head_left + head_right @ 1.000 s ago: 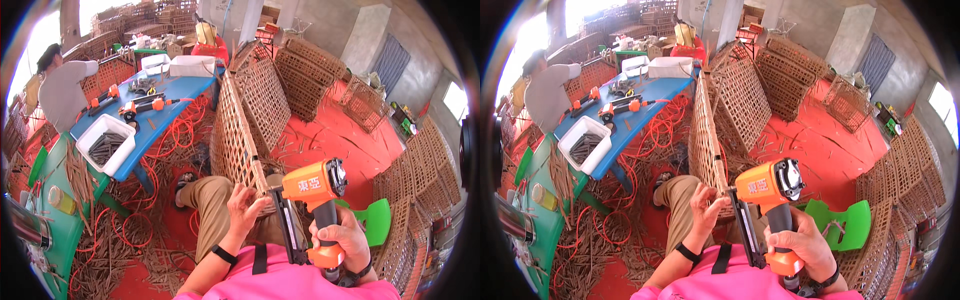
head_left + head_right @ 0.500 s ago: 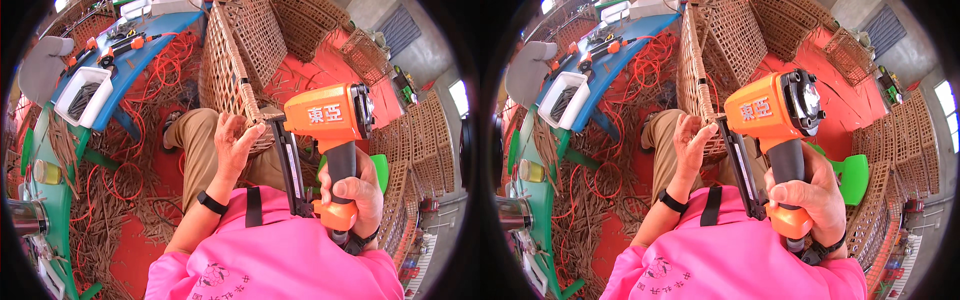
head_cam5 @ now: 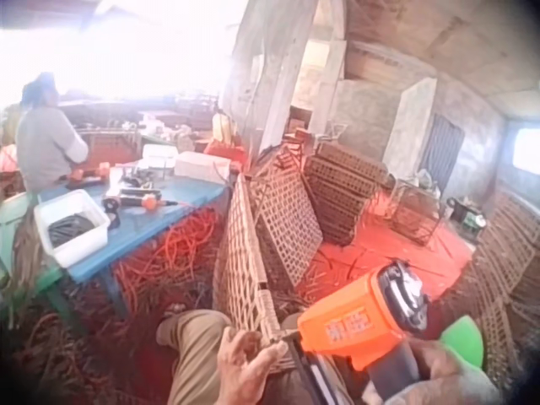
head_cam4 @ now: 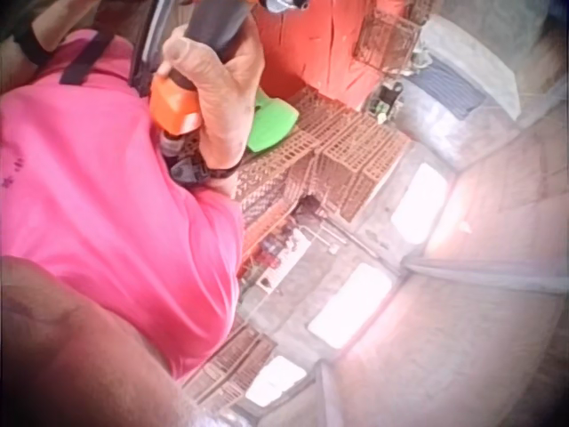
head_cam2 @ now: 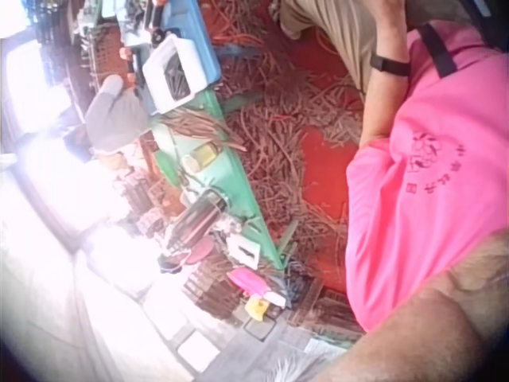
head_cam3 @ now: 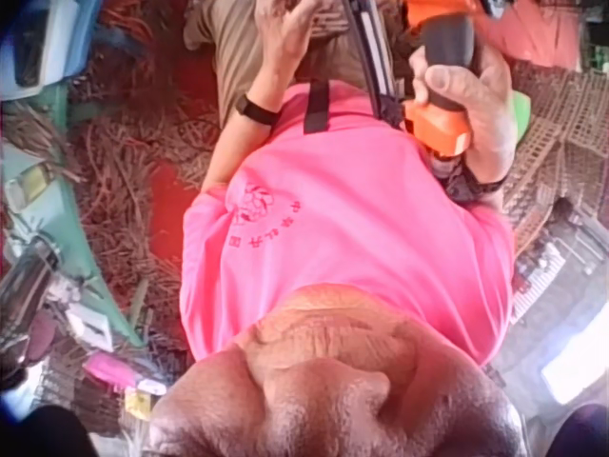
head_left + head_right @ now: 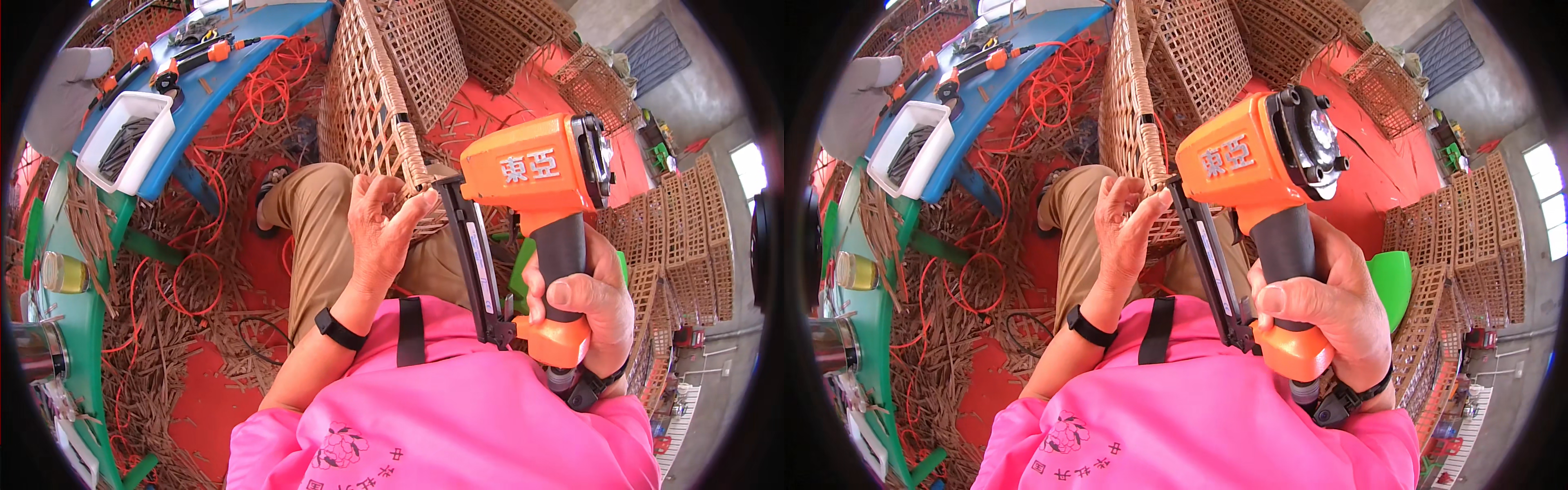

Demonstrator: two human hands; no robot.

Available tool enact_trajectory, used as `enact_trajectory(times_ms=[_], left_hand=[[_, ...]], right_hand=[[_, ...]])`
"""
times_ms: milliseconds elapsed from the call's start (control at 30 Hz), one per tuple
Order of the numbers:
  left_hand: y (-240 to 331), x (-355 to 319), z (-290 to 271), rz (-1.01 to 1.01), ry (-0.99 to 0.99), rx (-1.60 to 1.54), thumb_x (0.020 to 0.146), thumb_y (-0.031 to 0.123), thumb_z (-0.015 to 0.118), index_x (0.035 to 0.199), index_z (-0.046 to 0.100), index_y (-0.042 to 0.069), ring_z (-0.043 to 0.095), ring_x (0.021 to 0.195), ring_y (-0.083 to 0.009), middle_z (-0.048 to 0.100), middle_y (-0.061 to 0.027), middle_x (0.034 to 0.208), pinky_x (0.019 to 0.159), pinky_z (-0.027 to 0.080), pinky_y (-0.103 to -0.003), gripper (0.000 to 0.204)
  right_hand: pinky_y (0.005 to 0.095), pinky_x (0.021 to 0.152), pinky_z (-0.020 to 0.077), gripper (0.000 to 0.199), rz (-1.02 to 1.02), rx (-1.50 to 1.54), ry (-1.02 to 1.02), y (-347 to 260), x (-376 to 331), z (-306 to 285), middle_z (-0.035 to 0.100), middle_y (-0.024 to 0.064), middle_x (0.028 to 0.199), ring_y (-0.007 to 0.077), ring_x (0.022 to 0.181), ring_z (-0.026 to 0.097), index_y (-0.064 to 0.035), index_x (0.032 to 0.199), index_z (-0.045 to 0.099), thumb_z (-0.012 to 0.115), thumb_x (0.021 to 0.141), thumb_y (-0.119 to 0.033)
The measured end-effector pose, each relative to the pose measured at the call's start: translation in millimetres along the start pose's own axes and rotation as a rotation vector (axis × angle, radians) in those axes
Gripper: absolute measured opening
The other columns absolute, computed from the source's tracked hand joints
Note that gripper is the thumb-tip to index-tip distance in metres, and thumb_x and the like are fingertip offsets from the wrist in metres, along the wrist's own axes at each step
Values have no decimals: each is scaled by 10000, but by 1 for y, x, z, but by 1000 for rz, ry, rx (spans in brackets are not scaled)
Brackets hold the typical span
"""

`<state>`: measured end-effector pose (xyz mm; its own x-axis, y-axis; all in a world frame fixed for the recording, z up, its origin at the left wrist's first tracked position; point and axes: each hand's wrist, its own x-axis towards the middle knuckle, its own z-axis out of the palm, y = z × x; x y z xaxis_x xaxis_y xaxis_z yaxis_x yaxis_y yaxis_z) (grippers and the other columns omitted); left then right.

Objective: Weaving strips of wicker material onto a chair frame and securing them with a staple gun.

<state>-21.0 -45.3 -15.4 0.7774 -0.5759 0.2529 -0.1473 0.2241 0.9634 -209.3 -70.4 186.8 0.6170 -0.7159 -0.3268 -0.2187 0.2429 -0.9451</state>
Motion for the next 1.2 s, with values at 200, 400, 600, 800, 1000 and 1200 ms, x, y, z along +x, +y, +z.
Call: enact_trajectory(times_ms=[200,400,600,800,1000,1200], left_hand=[[-1,2,-2,-35,-27,-23,786,303,860,830,640,13,485,789,-216,472,-74,845,716,431,-353,366],[0,1,-2,-59,-41,-50,787,316,866,838,651,1,486,775,-199,463,-68,851,696,433,-344,385],[-3,3,-4,-75,-67,-91,790,336,878,848,661,-5,484,770,-179,464,-59,860,695,434,-329,409],[-3,4,-6,-29,-73,-79,792,331,883,865,665,-14,491,773,-182,467,-59,866,697,442,-330,415],[-3,6,-8,26,-78,-26,790,339,897,875,669,-16,499,763,-187,472,-66,862,682,446,-339,431],[-2,6,-8,37,-75,-22,791,342,901,874,675,-14,502,761,-197,476,-71,846,675,445,-342,430]], right_hand=[[297,635,553,561,12,-41,-32,-14,10,-7,646,98,873,157,671,660,37,1259,541,795,794,-147],[308,610,561,519,3,-46,-41,-26,13,-12,638,99,860,169,651,657,41,1233,542,771,802,-134],[316,605,567,525,59,-121,-69,-34,11,-11,631,105,851,170,652,661,46,1217,538,787,796,-146],[316,613,570,517,62,-123,-100,-32,13,-7,632,101,855,167,662,668,42,1212,537,797,810,-153],[316,616,572,522,82,-162,-89,-33,15,-5,638,96,868,164,665,667,40,1221,530,794,820,-164],[321,615,575,525,92,-164,-90,-34,16,-6,643,99,877,164,668,669,39,1229,521,786,827,-171]])
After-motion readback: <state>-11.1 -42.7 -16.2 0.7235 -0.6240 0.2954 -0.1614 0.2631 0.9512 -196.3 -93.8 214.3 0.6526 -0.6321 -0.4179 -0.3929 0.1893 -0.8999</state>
